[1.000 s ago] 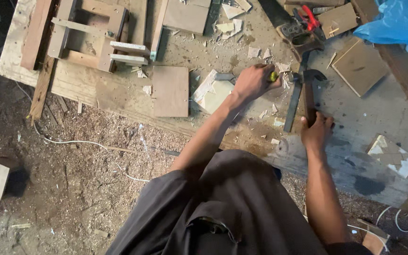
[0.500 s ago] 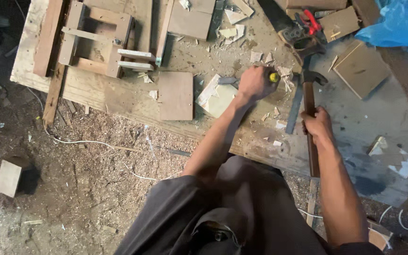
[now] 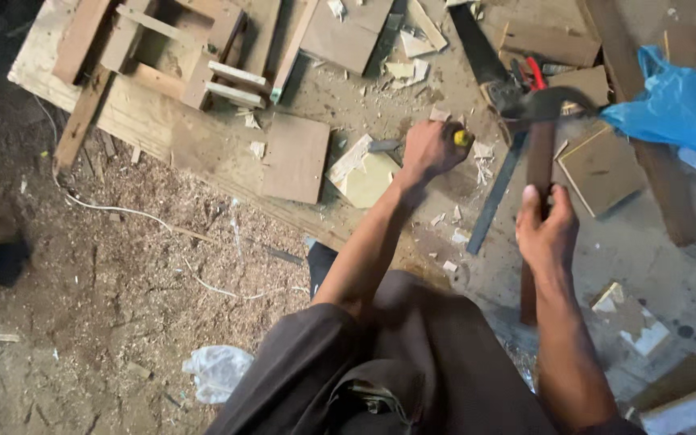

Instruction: The person uses a hammer and chisel to carve a small rectangular piece of wood on a workbench. They repeatedly strike the chisel to remove wood shavings and shape the piece.

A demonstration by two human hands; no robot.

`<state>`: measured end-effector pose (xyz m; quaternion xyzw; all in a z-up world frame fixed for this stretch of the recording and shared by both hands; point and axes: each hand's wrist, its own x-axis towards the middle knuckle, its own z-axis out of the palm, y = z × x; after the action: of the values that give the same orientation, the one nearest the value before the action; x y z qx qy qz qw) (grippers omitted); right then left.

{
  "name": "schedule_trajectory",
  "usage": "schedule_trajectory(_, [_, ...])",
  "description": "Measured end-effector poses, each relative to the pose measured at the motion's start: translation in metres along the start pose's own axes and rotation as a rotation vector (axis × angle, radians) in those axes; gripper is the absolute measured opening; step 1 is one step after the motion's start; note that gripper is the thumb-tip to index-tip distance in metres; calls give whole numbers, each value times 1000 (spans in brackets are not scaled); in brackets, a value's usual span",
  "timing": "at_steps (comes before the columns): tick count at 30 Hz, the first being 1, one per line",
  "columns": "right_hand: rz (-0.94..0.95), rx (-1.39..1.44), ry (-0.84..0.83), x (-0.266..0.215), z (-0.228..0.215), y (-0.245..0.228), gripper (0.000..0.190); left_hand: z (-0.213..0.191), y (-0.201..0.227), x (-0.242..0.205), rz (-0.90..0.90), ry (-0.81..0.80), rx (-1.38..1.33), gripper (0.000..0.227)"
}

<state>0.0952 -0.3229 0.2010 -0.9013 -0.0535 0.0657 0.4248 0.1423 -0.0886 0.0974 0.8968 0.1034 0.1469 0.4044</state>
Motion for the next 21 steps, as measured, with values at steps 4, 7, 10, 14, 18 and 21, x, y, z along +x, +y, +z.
schedule_trajectory(4, [-113,-175,-27,-27,-9,-5,25,3,-1,-8,-36,-25,17,22])
schedule_trajectory(7, [-76,-61,66,-42,3,-13,26,-5,-5,-2,-34,11,-43,25])
schedule_trajectory(10, [-158,-90,167,-54,16,-16,26,-5,-6,-1,-60,-29,-24,27])
schedule_trajectory(14, [-118,-275,71,-60,10,-13,29,-4,-4,-15,-21,-81,50,27])
schedule_trajectory(18, [-78,-130,285,-57,19,-13,30,-10,-2,-6,35,-79,66,27])
schedule_trajectory(21, [110,66,277,-74,38,-7,32,-9,-8,-15,-21,-84,51,27])
